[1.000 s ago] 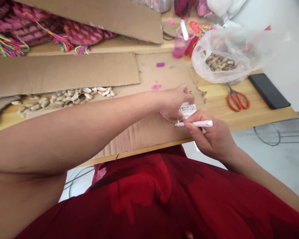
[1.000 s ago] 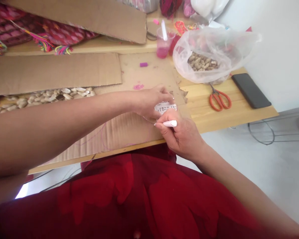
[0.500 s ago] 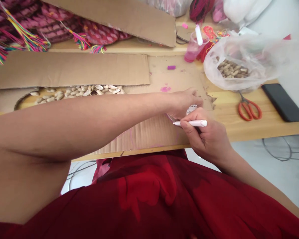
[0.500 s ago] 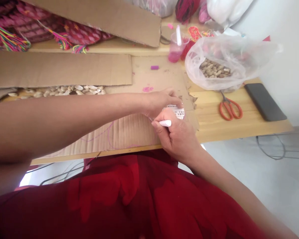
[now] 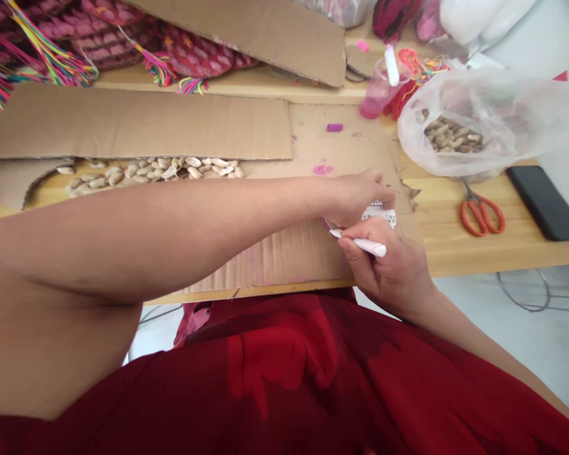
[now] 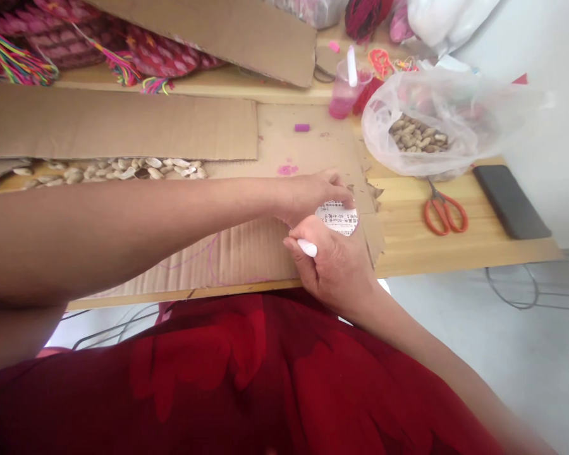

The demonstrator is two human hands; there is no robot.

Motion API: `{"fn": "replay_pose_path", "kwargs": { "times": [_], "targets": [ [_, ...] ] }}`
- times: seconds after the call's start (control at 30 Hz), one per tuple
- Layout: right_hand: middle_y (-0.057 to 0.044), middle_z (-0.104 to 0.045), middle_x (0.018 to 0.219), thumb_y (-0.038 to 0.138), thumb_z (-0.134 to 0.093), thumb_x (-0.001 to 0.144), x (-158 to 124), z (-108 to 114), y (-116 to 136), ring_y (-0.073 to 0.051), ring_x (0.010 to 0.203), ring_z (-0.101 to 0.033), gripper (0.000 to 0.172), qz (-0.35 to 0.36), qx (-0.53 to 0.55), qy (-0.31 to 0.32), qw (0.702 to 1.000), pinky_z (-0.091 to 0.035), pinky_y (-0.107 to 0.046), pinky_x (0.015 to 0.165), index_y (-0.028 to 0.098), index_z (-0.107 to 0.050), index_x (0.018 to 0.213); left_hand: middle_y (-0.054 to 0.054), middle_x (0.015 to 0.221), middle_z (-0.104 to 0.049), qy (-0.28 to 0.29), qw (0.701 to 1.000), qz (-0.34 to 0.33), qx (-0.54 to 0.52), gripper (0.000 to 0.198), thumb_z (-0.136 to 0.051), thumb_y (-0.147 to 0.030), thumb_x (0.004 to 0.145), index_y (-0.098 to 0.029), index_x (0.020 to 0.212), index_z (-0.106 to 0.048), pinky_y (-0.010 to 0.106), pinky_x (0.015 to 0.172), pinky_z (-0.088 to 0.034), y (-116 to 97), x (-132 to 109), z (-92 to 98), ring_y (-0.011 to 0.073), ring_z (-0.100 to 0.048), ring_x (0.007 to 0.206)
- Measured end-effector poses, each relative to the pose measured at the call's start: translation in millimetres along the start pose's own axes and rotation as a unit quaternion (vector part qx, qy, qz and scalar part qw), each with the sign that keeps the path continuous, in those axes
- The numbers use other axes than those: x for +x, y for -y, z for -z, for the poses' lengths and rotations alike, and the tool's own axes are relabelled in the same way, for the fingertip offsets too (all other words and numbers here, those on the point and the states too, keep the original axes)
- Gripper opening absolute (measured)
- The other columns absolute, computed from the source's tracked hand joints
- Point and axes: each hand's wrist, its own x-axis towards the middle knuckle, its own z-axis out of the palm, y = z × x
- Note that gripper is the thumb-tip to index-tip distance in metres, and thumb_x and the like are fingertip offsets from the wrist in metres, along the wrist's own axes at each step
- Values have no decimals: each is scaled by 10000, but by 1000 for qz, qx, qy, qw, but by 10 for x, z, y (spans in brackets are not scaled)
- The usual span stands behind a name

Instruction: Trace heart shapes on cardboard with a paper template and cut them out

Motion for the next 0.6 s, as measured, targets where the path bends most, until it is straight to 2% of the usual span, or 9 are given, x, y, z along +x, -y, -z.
{"fn": "replay_pose_path", "kwargs": {
  "times": [0.1, 0.23, 0.33, 0.47, 0.6],
  "targets": [
    [12, -659, 755, 283, -573, 1030, -95, 72, 6, -158, 608, -612, 76, 21, -17, 4, 1000, -414, -303, 577, 265, -528, 972, 12, 1513, -427, 6, 999, 8, 32, 665, -720, -243, 746, -335, 1390, -579, 345, 1069, -504, -74, -83, 54, 220, -580, 1255],
    [-3, -695, 822, 247, -592, 1026, -216, 149, -11, -148, 650, -643, 57, 41, -32, 7, 999, -435, -286, 583, 254, -536, 1018, 23, 1537, -414, 0, 999, 2, 37, 705, -765, -322, 751, -326, 1426, -563, 359, 1100, -481, -96, -90, 57, 247, -561, 1295],
    [-28, -724, 890, 259, -583, 1037, -239, 126, -37, -163, 702, -672, 18, 48, -24, 2, 999, -450, -293, 602, 246, -574, 1044, 24, 1524, -417, 2, 999, 4, 32, 706, -758, -326, 743, -332, 1423, -569, 389, 1126, -456, -82, -71, 45, 264, -547, 1311],
    [-32, -712, 859, 341, -541, 1065, -211, 41, -76, -169, 674, -648, 132, 53, -30, -16, 998, -446, -311, 600, 250, -617, 1007, 39, 1511, -426, 8, 1000, -6, 15, 682, -739, -363, 754, -302, 1414, -575, 388, 1114, -452, -63, -67, 44, 266, -546, 1295],
    [-14, -707, 835, 330, -569, 1053, -226, 80, -100, -154, 632, -626, 98, 51, -35, -7, 998, -426, -304, 570, 254, -598, 1000, 40, 1528, -420, 4, 1000, -11, 24, 694, -748, -349, 754, -291, 1422, -567, 358, 1105, -449, -50, -56, 35, 254, -555, 1285]
  ]
}}
